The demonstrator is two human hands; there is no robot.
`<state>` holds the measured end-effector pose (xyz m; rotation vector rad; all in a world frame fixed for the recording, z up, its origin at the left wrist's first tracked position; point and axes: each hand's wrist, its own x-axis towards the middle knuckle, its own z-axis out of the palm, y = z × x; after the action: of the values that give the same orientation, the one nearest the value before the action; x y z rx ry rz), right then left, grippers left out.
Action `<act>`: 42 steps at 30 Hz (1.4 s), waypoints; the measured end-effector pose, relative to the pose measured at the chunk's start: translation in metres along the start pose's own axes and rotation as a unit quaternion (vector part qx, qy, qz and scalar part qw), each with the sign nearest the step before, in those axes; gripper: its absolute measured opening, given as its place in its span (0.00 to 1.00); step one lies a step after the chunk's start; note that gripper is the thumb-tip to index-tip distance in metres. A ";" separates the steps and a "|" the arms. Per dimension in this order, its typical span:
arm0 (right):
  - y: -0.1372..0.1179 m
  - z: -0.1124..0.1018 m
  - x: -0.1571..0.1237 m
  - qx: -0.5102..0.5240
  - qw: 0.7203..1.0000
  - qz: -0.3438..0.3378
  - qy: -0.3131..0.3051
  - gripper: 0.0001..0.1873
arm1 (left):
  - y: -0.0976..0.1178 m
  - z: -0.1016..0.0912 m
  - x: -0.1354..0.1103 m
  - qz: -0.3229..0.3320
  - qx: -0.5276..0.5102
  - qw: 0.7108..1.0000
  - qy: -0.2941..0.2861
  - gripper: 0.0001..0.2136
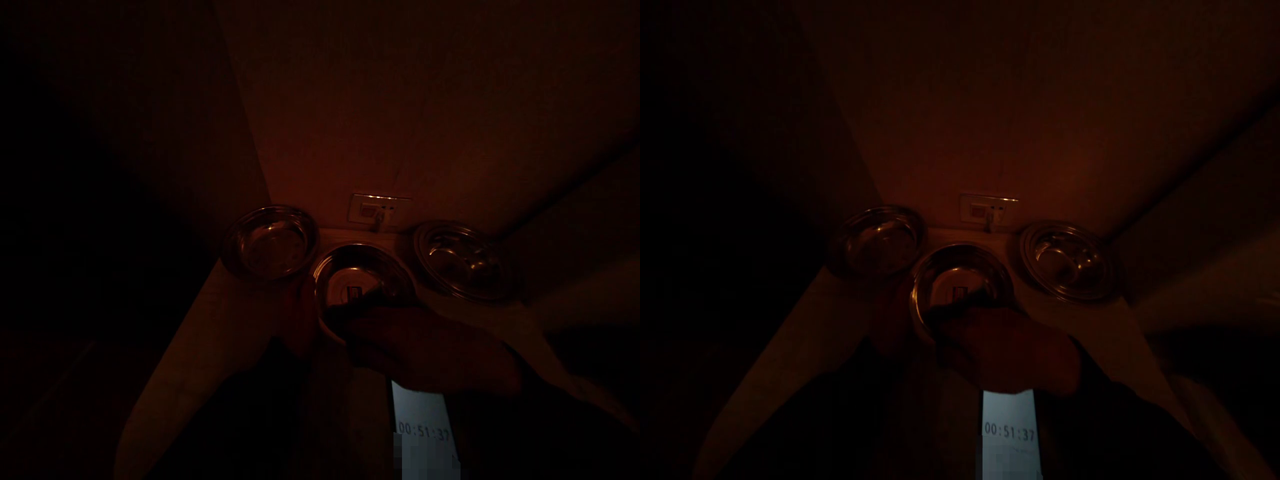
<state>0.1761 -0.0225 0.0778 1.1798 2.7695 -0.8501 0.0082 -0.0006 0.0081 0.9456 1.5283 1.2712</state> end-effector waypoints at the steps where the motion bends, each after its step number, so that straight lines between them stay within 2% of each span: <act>1: -0.001 0.002 0.002 0.013 1.000 -0.011 -0.003 0.17 | 0.000 0.001 0.000 -0.008 0.003 1.000 0.006 0.17; 5: -0.005 0.010 0.009 0.034 0.999 -0.010 -0.002 0.19 | 0.002 0.004 -0.002 -0.024 -0.001 1.000 0.005 0.16; 11: -0.006 0.015 0.014 0.025 1.000 -0.003 0.007 0.20 | 0.004 0.005 -0.004 -0.007 0.021 1.000 0.000 0.14; 15: -0.009 0.011 0.011 0.003 1.000 -0.006 0.000 0.19 | 0.005 0.004 -0.003 -0.013 0.029 0.999 -0.009 0.16; 22: -0.009 0.001 -0.003 -0.020 0.998 0.039 -0.042 0.17 | 0.002 0.002 -0.002 -0.009 0.037 0.999 -0.013 0.15; 26: -0.009 0.006 -0.001 -0.014 1.000 0.006 -0.008 0.16 | -0.001 0.001 -0.002 0.000 0.031 0.999 -0.015 0.16; 29: -0.006 0.011 0.006 -0.018 1.000 -0.012 -0.009 0.17 | -0.001 0.002 -0.002 -0.001 0.027 0.999 -0.018 0.15; 36: -0.002 0.013 0.018 -0.003 1.000 -0.025 0.019 0.20 | 0.006 0.004 -0.007 -0.004 0.047 0.999 -0.005 0.13; 42: -0.007 0.005 0.004 -0.008 1.000 -0.016 -0.015 0.17 | 0.004 0.001 -0.002 0.015 0.048 0.998 -0.027 0.14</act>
<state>0.1676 -0.0265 0.0766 1.1148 2.7726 -0.8385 0.0099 -0.0012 0.0123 1.0597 1.5486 1.1930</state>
